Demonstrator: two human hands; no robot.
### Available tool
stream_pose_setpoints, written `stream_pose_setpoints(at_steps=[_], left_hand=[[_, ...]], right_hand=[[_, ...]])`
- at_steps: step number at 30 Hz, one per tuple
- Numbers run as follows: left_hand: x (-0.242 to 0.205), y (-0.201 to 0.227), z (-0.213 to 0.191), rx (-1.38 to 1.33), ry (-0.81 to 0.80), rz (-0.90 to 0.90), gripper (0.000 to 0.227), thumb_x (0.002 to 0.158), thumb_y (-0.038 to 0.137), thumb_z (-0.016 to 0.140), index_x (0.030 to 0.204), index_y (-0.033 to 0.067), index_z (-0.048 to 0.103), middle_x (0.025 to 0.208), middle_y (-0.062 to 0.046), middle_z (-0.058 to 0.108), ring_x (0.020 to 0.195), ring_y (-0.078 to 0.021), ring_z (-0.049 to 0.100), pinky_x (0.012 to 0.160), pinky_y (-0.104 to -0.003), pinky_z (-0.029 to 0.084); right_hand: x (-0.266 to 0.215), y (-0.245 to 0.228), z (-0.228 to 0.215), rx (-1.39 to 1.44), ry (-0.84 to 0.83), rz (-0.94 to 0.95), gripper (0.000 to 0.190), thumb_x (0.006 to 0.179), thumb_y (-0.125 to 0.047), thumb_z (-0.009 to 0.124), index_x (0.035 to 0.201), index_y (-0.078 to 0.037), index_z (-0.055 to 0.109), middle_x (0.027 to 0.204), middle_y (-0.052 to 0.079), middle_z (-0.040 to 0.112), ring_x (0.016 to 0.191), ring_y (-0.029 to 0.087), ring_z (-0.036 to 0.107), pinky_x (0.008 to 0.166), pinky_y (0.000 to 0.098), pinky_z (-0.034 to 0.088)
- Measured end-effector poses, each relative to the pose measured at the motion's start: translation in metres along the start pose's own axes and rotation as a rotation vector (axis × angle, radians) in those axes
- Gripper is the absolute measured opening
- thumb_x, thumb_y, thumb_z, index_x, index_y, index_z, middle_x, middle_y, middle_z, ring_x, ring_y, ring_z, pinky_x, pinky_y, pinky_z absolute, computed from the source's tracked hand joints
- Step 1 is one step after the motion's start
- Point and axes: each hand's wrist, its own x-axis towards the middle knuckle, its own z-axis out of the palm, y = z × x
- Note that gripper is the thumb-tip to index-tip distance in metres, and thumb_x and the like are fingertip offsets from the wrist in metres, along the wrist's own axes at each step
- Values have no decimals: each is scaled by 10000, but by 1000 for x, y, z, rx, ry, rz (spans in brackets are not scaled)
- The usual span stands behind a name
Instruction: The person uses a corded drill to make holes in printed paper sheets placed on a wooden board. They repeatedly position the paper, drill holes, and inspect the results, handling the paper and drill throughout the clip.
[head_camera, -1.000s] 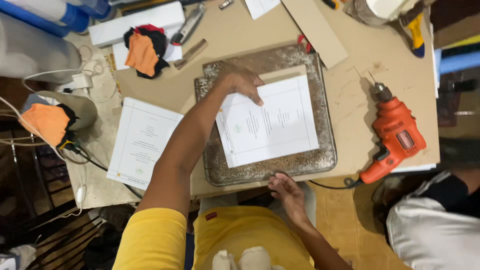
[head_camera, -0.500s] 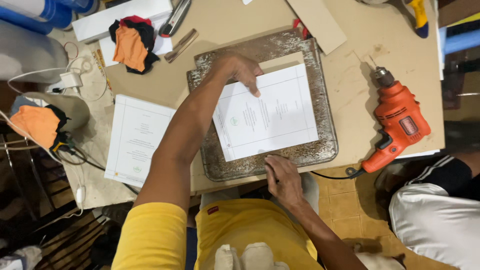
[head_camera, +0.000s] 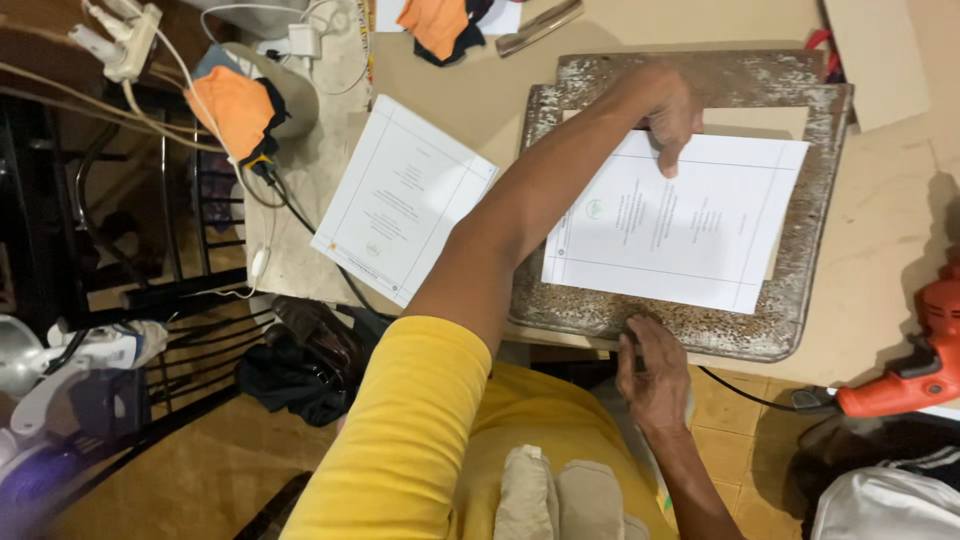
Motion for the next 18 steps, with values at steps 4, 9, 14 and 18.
stream_pose_setpoints(at_steps=[4, 9, 14, 18], left_hand=[[16, -5, 3, -11, 10, 50, 826, 816, 456, 816, 1521, 206, 467, 1509, 39, 537, 1288, -231, 553, 1030, -348, 469], [15, -8, 10, 85, 97, 75, 654, 831, 507, 804, 1399, 251, 604, 1393, 54, 623, 1221, -222, 574, 972, -360, 468], [60, -32, 23, 137, 125, 70, 615, 847, 560, 793, 1332, 210, 649, 1327, -14, 657, 1166, -296, 617, 930, -438, 515], [34, -14, 15, 185, 126, 103, 719, 867, 562, 731, 1448, 188, 534, 1429, -90, 577, 1281, -334, 534, 995, -468, 452]], right_hand=[[3, 8, -1, 9, -13, -30, 286, 997, -86, 690, 1276, -21, 685, 1249, 180, 721, 1147, 330, 679, 990, 456, 578], [16, 8, -9, -20, 29, -81, 266, 997, -16, 713, 1262, -7, 696, 1259, 190, 694, 1165, 350, 660, 1026, 476, 558], [18, 10, -12, -6, -13, -78, 252, 991, -26, 687, 1239, 16, 685, 1253, 206, 685, 1158, 367, 654, 1035, 454, 548], [-8, 54, -24, -58, 92, -77, 331, 1019, -38, 683, 1348, -50, 652, 1333, 126, 684, 1226, 328, 655, 1114, 445, 496]])
